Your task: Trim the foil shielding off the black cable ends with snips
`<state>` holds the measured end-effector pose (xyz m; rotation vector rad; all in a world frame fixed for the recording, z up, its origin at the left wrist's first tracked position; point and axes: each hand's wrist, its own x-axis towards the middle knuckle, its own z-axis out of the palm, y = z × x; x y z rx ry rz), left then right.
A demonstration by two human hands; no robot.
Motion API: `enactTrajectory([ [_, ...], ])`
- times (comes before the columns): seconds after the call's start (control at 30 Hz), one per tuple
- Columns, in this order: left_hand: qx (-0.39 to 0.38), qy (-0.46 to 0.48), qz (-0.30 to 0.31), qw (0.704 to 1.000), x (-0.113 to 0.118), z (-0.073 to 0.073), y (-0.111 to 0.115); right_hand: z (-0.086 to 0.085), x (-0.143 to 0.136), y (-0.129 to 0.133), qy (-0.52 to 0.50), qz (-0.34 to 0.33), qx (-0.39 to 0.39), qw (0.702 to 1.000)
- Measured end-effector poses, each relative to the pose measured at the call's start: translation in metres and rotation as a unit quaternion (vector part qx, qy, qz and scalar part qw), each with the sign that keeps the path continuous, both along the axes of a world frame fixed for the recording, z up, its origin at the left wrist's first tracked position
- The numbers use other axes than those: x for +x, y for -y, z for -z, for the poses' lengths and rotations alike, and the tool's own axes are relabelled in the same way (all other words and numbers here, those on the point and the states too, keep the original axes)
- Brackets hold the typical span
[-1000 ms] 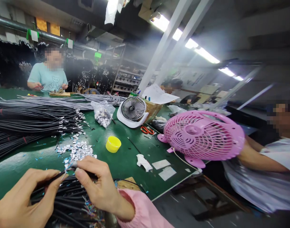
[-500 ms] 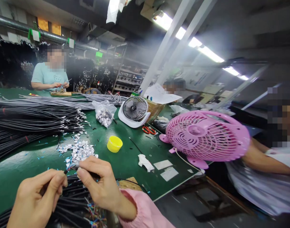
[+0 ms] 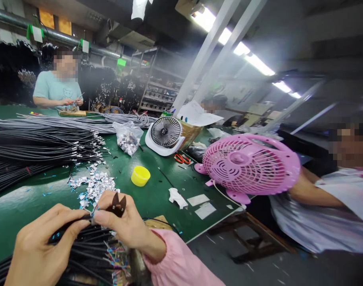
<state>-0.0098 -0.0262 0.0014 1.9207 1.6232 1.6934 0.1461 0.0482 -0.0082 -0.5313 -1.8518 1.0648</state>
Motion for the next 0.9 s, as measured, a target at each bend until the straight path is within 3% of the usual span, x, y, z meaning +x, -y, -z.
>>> enactTrajectory([
  [0.07, -0.037, 0.051, 0.037, 0.997, 0.0, -0.009, -0.003, 0.002, 0.0, -0.002, 0.013, -0.011, 0.035, 0.999],
  [0.13, -0.091, 0.104, 0.053, 0.989, 0.001, -0.014, -0.003, 0.003, 0.0, -0.003, 0.022, 0.028, 0.115, 0.993],
  [0.2, -0.134, 0.138, 0.042, 0.98, 0.002, -0.014, -0.002, 0.002, 0.0, -0.002, 0.032, 0.092, 0.242, 0.965],
  [0.27, -0.135, 0.136, 0.017, 0.981, 0.002, -0.01, -0.001, 0.001, -0.001, -0.001, 0.036, 0.107, 0.278, 0.954],
  [0.43, -0.088, 0.115, 0.012, 0.989, -0.001, 0.0, 0.0, 0.002, -0.004, -0.003, 0.048, -0.006, 0.113, 0.992],
  [0.57, -0.095, 0.107, 0.015, 0.99, -0.001, 0.004, 0.0, 0.001, -0.005, -0.002, 0.028, 0.073, 0.172, 0.982],
  [0.63, -0.105, 0.097, 0.012, 0.99, -0.001, 0.006, 0.0, -0.001, -0.005, -0.001, 0.011, 0.096, 0.157, 0.983],
  [0.77, -0.114, 0.091, 0.023, 0.989, -0.002, 0.008, -0.001, -0.001, -0.006, -0.003, 0.039, 0.033, 0.03, 0.998],
  [0.83, -0.11, 0.093, 0.025, 0.989, -0.001, 0.006, 0.001, 0.0, -0.005, -0.004, 0.052, 0.015, 0.033, 0.998],
  [0.9, -0.119, 0.104, 0.023, 0.987, 0.003, 0.004, 0.004, 0.0, -0.004, -0.004, 0.045, 0.038, 0.078, 0.995],
])
